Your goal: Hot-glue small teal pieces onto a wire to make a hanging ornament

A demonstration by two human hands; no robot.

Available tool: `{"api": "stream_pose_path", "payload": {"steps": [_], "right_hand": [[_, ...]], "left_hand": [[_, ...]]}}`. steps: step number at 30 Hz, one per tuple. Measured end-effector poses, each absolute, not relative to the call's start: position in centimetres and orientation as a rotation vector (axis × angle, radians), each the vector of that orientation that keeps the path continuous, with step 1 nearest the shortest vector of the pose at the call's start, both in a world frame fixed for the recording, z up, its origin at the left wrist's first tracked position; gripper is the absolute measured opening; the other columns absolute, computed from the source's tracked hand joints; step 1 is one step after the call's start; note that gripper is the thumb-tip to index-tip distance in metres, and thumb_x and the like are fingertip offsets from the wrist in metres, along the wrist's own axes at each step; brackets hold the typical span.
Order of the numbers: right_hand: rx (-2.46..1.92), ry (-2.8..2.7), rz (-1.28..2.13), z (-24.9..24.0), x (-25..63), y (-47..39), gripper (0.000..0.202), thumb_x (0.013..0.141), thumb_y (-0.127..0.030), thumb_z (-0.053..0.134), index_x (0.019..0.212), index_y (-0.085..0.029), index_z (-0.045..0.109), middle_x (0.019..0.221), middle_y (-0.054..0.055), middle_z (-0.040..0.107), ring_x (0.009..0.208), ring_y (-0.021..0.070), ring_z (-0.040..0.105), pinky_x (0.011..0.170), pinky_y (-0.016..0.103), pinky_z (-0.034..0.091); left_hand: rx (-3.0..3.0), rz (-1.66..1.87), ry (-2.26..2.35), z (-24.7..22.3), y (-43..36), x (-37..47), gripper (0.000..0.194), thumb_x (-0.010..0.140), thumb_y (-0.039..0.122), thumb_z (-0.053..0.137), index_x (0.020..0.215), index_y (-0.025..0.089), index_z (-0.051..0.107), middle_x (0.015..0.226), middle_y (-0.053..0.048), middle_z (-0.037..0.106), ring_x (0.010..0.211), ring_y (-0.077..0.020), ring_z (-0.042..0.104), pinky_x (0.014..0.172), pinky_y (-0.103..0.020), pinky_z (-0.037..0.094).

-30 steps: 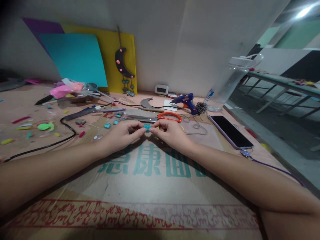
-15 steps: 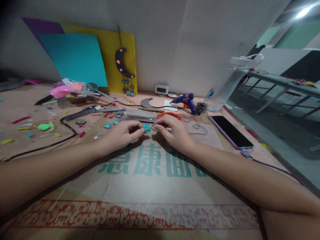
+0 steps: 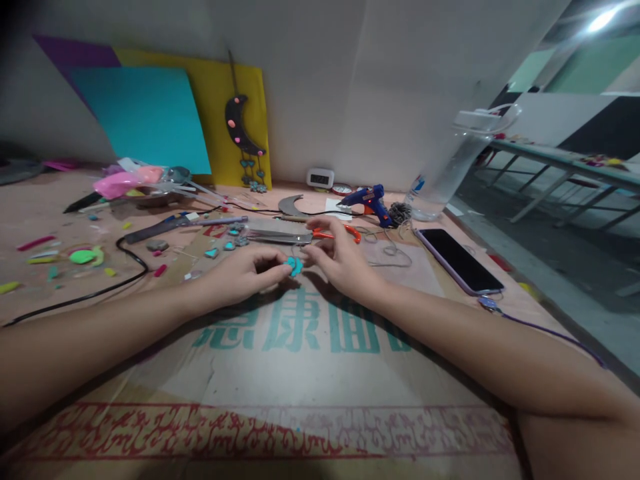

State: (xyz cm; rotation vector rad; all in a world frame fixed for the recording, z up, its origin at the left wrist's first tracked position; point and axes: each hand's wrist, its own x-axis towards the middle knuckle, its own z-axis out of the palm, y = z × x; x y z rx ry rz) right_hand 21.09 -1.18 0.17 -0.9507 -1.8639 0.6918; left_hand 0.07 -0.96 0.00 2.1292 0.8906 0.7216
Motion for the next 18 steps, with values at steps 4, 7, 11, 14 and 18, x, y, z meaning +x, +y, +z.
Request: {"api": "stream_pose_path", "payload": {"steps": [4,7,11,14,18], "right_hand": [[-1.171,-1.784,0.641,0.8,21.4,-0.9,0.021,0.091,-0.038,0.054,0.08,-0.02,0.054,0.07,-0.001,0.058,0.065,0.0141,0.057,0.063,0.028,0.049],[-1.263,-1.951,0.627,1.4,21.2,-1.6,0.032,0.091,-0.043,0.053,0.072,-0.018,0.06,0.07,0.001,0.061,0.066,0.0142,0.056,0.062,0.027,0.046],[-1.277,-2.026,0.694,1.7,20.4,-2.3,0.028,0.088,-0.043,0.057,0.085,-0.018,0.068,0.084,0.004,0.069,0.075,0.0162,0.061,0.063,0.027,0.047],[-1.305,-1.983,0.746,1.8,20.1,-2.5,0.026,0.088,-0.041,0.057,0.085,-0.018,0.068,0.082,0.004,0.07,0.075,0.0165,0.063,0.063,0.027,0.049],[-1.316,-1.99,0.712,1.8,20.0,-2.6,0.023,0.086,-0.04,0.058,0.083,-0.018,0.066,0.082,0.003,0.069,0.077,0.0172,0.063,0.066,0.027,0.049]], "left_hand": [[1.941,0.764,1.043,-0.1,-0.7,0.1,0.032,0.088,0.045,0.051,0.079,0.017,0.063,0.07,0.0,0.065,0.062,-0.0132,0.056,0.057,-0.024,0.04],[1.944,0.792,1.08,-0.1,-0.7,0.1,0.034,0.088,0.047,0.05,0.078,0.017,0.063,0.068,0.0,0.063,0.06,-0.0128,0.054,0.055,-0.024,0.038],[2.079,0.85,1.098,0.2,-1.0,0.3,0.034,0.089,0.044,0.049,0.076,0.016,0.063,0.069,0.0,0.063,0.063,-0.0132,0.054,0.057,-0.024,0.038],[2.187,0.889,1.114,0.3,-1.4,0.4,0.03,0.089,0.039,0.049,0.075,0.016,0.064,0.07,0.0,0.064,0.065,-0.0139,0.056,0.06,-0.024,0.039],[2.327,0.913,1.135,0.3,-1.6,0.5,0.029,0.089,0.036,0.05,0.073,0.017,0.064,0.07,0.0,0.065,0.067,-0.0149,0.056,0.063,-0.026,0.038]]}}
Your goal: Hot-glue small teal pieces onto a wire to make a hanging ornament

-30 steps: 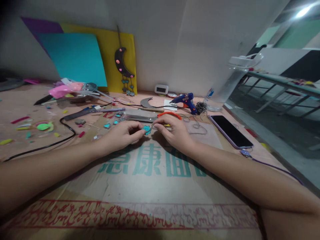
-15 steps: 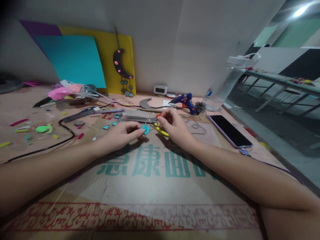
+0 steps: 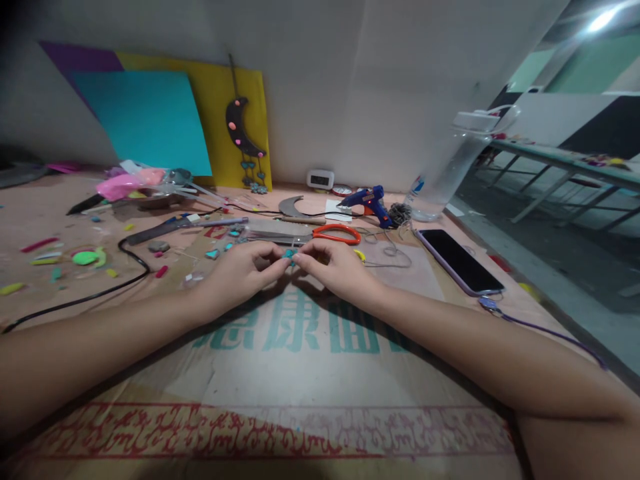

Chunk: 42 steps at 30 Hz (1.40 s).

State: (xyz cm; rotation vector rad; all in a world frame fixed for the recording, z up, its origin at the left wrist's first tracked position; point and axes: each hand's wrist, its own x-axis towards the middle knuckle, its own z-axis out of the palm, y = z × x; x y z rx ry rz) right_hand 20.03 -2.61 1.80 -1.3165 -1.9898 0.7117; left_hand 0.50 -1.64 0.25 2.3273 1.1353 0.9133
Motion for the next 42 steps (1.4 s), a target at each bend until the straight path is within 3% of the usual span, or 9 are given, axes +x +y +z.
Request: {"api": "stream_pose_path", "payload": {"steps": [14,22,28,33,42], "right_hand": [[-1.274,-1.984,0.704,1.6,20.18,-2.62,0.022,0.087,-0.037,0.058,0.078,-0.017,0.063,0.076,0.001,0.065,0.069,0.0129,0.059,0.066,0.025,0.045],[-1.275,-1.926,0.797,1.51,20.24,-2.69,0.022,0.085,-0.037,0.059,0.077,-0.017,0.062,0.074,0.0,0.064,0.059,0.0105,0.056,0.054,0.023,0.042],[-1.294,-1.893,0.888,1.43,20.26,-2.69,0.023,0.085,-0.04,0.058,0.08,-0.018,0.061,0.074,0.002,0.067,0.057,0.0114,0.057,0.046,0.022,0.041],[-1.262,-1.928,0.85,1.36,20.45,-2.56,0.022,0.086,-0.038,0.059,0.078,-0.017,0.06,0.077,0.003,0.068,0.062,0.0119,0.058,0.054,0.023,0.044],[-1.193,-2.023,0.894,1.17,20.34,-2.94,0.019,0.086,-0.034,0.058,0.081,-0.016,0.059,0.074,0.003,0.068,0.06,0.0108,0.054,0.055,0.023,0.042]], "left_hand": [[2.256,0.91,1.03,0.27,-1.36,0.15,0.024,0.093,0.033,0.049,0.085,0.019,0.068,0.084,-0.001,0.072,0.08,-0.0166,0.063,0.073,-0.025,0.045],[2.075,0.9,0.988,-0.11,-1.25,0.06,0.024,0.088,0.041,0.059,0.09,0.018,0.068,0.086,-0.002,0.072,0.079,-0.0174,0.066,0.072,-0.026,0.049],[1.855,1.179,1.022,0.08,-0.94,-0.06,0.032,0.094,0.042,0.048,0.109,0.018,0.061,0.099,-0.005,0.069,0.09,-0.0173,0.065,0.073,-0.025,0.052],[1.84,1.171,1.187,0.49,-0.92,-0.1,0.03,0.091,0.043,0.052,0.088,0.018,0.067,0.083,-0.003,0.072,0.076,-0.0167,0.064,0.068,-0.026,0.049],[1.848,1.162,1.216,0.81,-0.98,-0.03,0.024,0.082,0.041,0.063,0.083,0.017,0.065,0.083,-0.003,0.07,0.079,-0.018,0.062,0.073,-0.028,0.047]]}}
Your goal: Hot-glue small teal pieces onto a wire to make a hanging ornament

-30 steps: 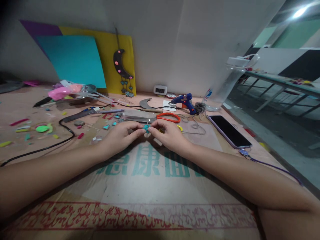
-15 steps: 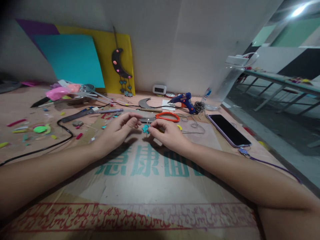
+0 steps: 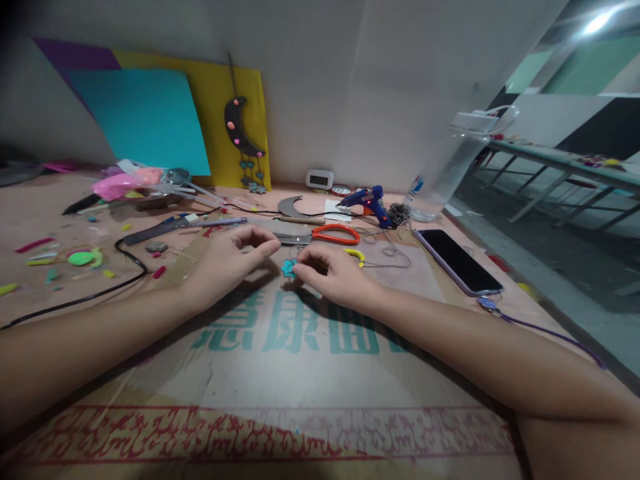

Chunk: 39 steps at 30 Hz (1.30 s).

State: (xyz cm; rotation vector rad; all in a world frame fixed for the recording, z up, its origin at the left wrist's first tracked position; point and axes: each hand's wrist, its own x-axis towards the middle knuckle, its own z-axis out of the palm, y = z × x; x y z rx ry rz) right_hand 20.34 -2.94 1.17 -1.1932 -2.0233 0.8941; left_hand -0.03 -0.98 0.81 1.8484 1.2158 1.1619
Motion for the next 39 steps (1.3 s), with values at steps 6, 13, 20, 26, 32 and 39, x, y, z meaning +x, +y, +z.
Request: {"api": "stream_pose_path", "payload": {"steps": [6,13,20,26,32,39], "right_hand": [[-1.184,-2.043,0.879,1.1,20.2,-2.9,0.018,0.086,-0.034,0.057,0.081,-0.017,0.059,0.075,0.002,0.067,0.059,0.0113,0.055,0.054,0.023,0.042],[-1.18,-2.092,0.832,1.1,20.3,-3.0,0.018,0.086,-0.034,0.057,0.08,-0.017,0.06,0.075,0.002,0.064,0.064,0.0128,0.056,0.058,0.025,0.043],[-1.074,-2.183,0.772,1.0,20.4,-2.8,0.018,0.088,-0.032,0.056,0.08,-0.017,0.061,0.073,0.001,0.061,0.066,0.0125,0.055,0.061,0.024,0.042],[-0.998,-2.209,0.739,0.9,20.5,-2.8,0.017,0.087,-0.031,0.058,0.078,-0.017,0.061,0.073,0.001,0.061,0.064,0.011,0.053,0.059,0.022,0.04],[-1.051,-2.171,0.762,1.1,20.5,-2.9,0.017,0.086,-0.03,0.057,0.077,-0.016,0.06,0.074,0.002,0.061,0.065,0.0119,0.053,0.06,0.024,0.041],[-1.143,-2.04,0.715,1.1,20.5,-2.7,0.016,0.086,-0.03,0.055,0.075,-0.018,0.055,0.065,-0.003,0.057,0.057,0.01,0.049,0.056,0.023,0.039]], "left_hand": [[1.944,1.104,1.115,0.4,-0.7,-0.1,0.019,0.089,0.035,0.051,0.084,0.018,0.059,0.083,-0.002,0.064,0.082,-0.0175,0.059,0.072,-0.027,0.046],[2.036,1.177,1.167,-0.1,-0.3,-0.3,0.035,0.097,0.034,0.032,0.07,0.019,0.048,0.069,0.0,0.052,0.072,-0.0156,0.052,0.071,-0.027,0.042],[1.945,1.082,0.937,-0.2,-0.4,0.0,0.017,0.087,0.025,0.053,0.1,0.017,0.062,0.106,-0.007,0.067,0.085,-0.017,0.063,0.074,-0.03,0.051],[2.129,0.901,0.702,-0.9,-0.4,0.1,0.029,0.084,0.013,0.052,0.111,0.019,0.063,0.117,-0.007,0.067,0.1,-0.018,0.064,0.09,-0.032,0.051],[2.112,0.977,0.848,-0.3,-0.6,0.1,0.013,0.087,0.02,0.053,0.091,0.016,0.065,0.106,-0.007,0.07,0.101,-0.019,0.064,0.09,-0.032,0.05],[2.243,1.139,1.046,0.2,-1.3,-0.1,0.014,0.088,0.025,0.055,0.093,0.016,0.065,0.089,-0.003,0.07,0.085,-0.0165,0.064,0.08,-0.028,0.049]]}}
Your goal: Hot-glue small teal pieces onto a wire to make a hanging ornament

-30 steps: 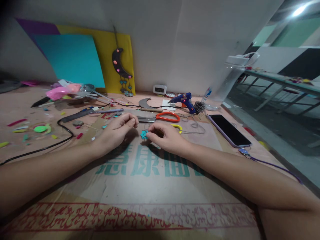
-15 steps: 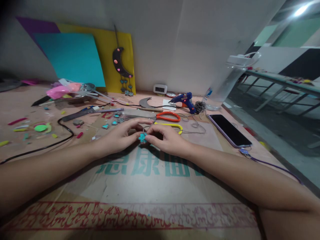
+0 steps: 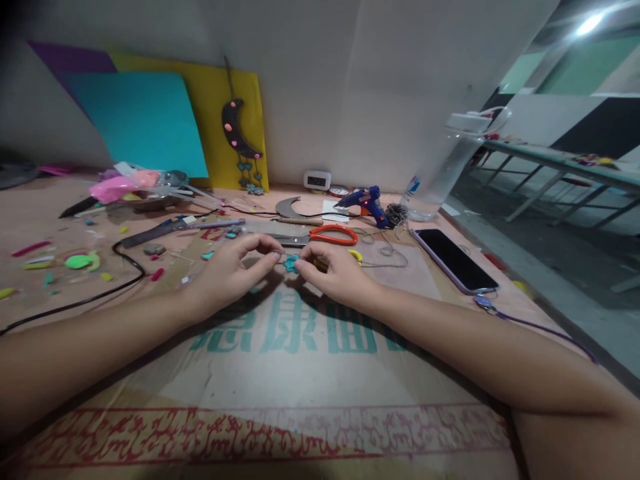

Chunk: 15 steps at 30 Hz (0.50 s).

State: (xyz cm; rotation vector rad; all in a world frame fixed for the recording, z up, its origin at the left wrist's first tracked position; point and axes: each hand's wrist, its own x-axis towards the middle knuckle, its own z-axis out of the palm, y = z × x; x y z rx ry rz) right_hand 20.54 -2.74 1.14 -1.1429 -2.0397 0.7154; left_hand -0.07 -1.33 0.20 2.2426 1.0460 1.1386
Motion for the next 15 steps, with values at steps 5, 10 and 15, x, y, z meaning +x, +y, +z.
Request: {"api": "stream_pose_path", "payload": {"steps": [5,10,15], "right_hand": [[-1.111,-2.045,0.575,1.28,20.74,-2.64,0.017,0.087,-0.029,0.054,0.075,-0.018,0.056,0.068,-0.002,0.059,0.064,0.0118,0.053,0.063,0.024,0.04],[-1.116,-2.026,0.524,1.33,20.77,-2.56,0.017,0.087,-0.03,0.054,0.075,-0.019,0.055,0.07,-0.001,0.06,0.067,0.013,0.055,0.065,0.025,0.041],[-1.113,-2.056,0.48,1.2,20.78,-2.64,0.016,0.087,-0.03,0.054,0.076,-0.019,0.056,0.071,-0.001,0.061,0.068,0.0137,0.056,0.066,0.026,0.041]], "left_hand": [[2.238,1.033,1.052,0.3,-1.33,-0.14,0.024,0.091,0.032,0.054,0.106,0.017,0.067,0.083,-0.001,0.07,0.076,-0.0152,0.064,0.071,-0.026,0.047],[2.232,1.027,1.07,0.39,-1.53,-0.16,0.026,0.093,0.039,0.051,0.09,0.017,0.066,0.08,0.0,0.07,0.074,-0.0147,0.062,0.068,-0.025,0.045],[2.245,0.961,1.071,0.28,-1.63,-0.07,0.026,0.091,0.04,0.054,0.091,0.017,0.067,0.078,0.0,0.071,0.07,-0.0146,0.062,0.065,-0.024,0.044]]}}
